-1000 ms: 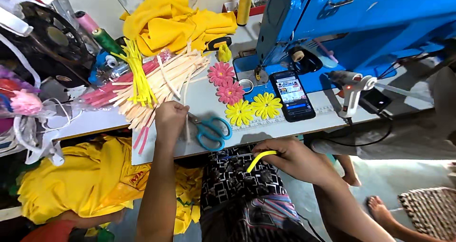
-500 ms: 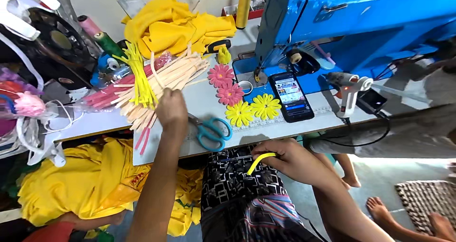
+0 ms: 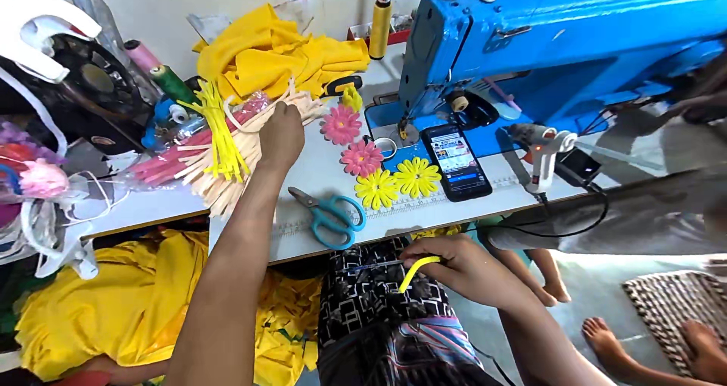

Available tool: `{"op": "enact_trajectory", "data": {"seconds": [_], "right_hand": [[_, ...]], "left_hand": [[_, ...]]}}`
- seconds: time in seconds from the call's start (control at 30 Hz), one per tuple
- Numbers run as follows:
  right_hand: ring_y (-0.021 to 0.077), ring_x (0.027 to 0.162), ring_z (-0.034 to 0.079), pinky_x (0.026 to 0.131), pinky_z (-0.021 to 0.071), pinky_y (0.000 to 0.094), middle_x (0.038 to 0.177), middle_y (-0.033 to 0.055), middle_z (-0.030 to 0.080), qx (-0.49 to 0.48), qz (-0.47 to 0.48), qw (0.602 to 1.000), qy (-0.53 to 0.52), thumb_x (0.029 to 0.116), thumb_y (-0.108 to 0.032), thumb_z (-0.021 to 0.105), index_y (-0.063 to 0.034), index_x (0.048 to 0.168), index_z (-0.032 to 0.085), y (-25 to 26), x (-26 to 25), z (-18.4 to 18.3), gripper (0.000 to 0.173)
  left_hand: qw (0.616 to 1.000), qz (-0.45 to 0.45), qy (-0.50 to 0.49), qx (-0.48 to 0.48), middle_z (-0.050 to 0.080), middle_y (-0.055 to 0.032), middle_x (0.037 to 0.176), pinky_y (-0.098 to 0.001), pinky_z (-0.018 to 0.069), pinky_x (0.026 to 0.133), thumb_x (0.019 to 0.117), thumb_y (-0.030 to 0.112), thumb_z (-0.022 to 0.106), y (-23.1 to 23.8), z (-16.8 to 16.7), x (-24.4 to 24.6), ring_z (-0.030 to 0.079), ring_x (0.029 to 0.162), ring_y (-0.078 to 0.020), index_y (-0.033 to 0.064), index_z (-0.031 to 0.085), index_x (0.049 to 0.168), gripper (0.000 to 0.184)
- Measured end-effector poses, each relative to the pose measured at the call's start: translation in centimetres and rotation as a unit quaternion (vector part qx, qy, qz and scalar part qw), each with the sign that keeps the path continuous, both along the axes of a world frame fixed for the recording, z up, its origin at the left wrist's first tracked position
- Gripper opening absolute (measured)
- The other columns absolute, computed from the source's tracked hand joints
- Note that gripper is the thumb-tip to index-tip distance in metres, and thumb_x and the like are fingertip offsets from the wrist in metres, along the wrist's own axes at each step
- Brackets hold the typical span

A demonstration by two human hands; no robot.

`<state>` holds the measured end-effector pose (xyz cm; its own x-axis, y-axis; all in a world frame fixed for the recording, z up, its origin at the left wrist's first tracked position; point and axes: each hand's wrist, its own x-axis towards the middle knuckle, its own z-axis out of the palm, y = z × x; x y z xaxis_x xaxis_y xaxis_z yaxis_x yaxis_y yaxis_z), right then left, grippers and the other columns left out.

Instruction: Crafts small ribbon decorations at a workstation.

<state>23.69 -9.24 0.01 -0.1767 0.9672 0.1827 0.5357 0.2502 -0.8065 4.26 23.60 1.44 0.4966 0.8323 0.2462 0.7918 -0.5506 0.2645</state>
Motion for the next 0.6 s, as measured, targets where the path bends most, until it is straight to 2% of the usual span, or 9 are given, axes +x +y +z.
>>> {"op": "enact_trajectory", "data": {"seconds": [0.1,0.13,0.2,0.33,0.47,0.57,0.6], "right_hand": [[-0.0002,0.073,0.064,0.069,0.0536,0.0166,0.085,0.0012,0.073,0.004,0.002,1.0,0.005,0.0982,-0.015,0.059,-0.0058,0.104,0.075,0.0,0.0,-0.1,0.019],[-0.0004,0.073,0.064,0.068,0.0534,0.0162,0.085,0.0013,0.073,0.006,0.004,1.0,0.007,0.0987,-0.016,0.06,-0.0057,0.104,0.075,0.1,-0.1,-0.1,0.019],[-0.0001,0.072,0.064,0.068,0.0531,0.0162,0.085,0.0014,0.073,0.009,0.006,1.0,0.011,0.0997,-0.017,0.06,-0.0058,0.105,0.075,0.1,-0.2,-0.2,0.019],[-0.0009,0.071,0.063,0.067,0.0523,0.0153,0.084,0.0013,0.072,0.018,0.008,1.0,0.015,0.0997,-0.017,0.06,-0.0054,0.104,0.075,0.2,-0.2,-0.3,0.02],[-0.0023,0.073,0.062,0.068,0.0513,0.0138,0.085,0.0013,0.072,0.028,0.007,0.999,0.016,0.1004,-0.017,0.06,-0.0051,0.104,0.075,0.2,-0.2,-0.4,0.02],[-0.0017,0.073,0.062,0.069,0.0513,0.0142,0.085,0.002,0.073,0.031,0.012,0.999,0.013,0.1003,-0.017,0.06,-0.0046,0.104,0.075,0.1,-0.3,-0.5,0.02],[-0.0016,0.073,0.062,0.068,0.0508,0.014,0.085,0.0018,0.072,0.032,0.013,0.999,0.011,0.1004,-0.017,0.06,-0.0049,0.104,0.074,0.1,-0.4,-0.5,0.02]], "left_hand": [[0.993,0.001,-0.105,-0.049,0.059,-0.0315,0.126,-0.0643,0.0473,0.097,0.1074,0.016,0.042,0.5,1.2,-0.7,0.061,0.115,-0.0472,-0.0114,0.059,0.122,0.035],[0.988,-0.003,-0.141,-0.064,0.06,-0.0315,0.123,-0.0621,0.0475,0.098,0.1074,0.016,0.042,0.7,1.4,-0.9,0.062,0.113,-0.0453,-0.0114,0.057,0.124,0.035],[0.978,-0.011,-0.188,-0.088,0.063,-0.0291,0.117,-0.0551,0.0496,0.095,0.1078,0.015,0.041,0.5,1.6,-1.1,0.064,0.107,-0.0394,-0.0097,0.054,0.126,0.033],[0.969,-0.043,-0.211,-0.117,0.067,-0.0221,0.107,-0.0468,0.0524,0.09,0.1083,0.013,0.04,-0.3,1.9,-1.1,0.066,0.097,-0.0286,-0.0082,0.052,0.126,0.03],[0.961,-0.094,-0.252,-0.062,0.068,-0.0207,0.107,-0.0414,0.0544,0.089,0.1081,0.014,0.039,-1.7,4.9,-0.8,0.067,0.097,-0.0238,-0.0098,0.051,0.125,0.032],[0.932,-0.124,-0.341,0.019,0.068,-0.0147,0.105,-0.0334,0.0552,0.087,0.1083,0.015,0.039,-1.9,7.8,-0.7,0.067,0.095,-0.0152,-0.0111,0.052,0.124,0.033],[0.913,-0.131,-0.383,0.051,0.068,-0.012,0.102,-0.0316,0.0555,0.086,0.1077,0.013,0.04,-1.9,8.8,-0.8,0.067,0.092,-0.0129,-0.0111,0.053,0.12,0.03]]}}
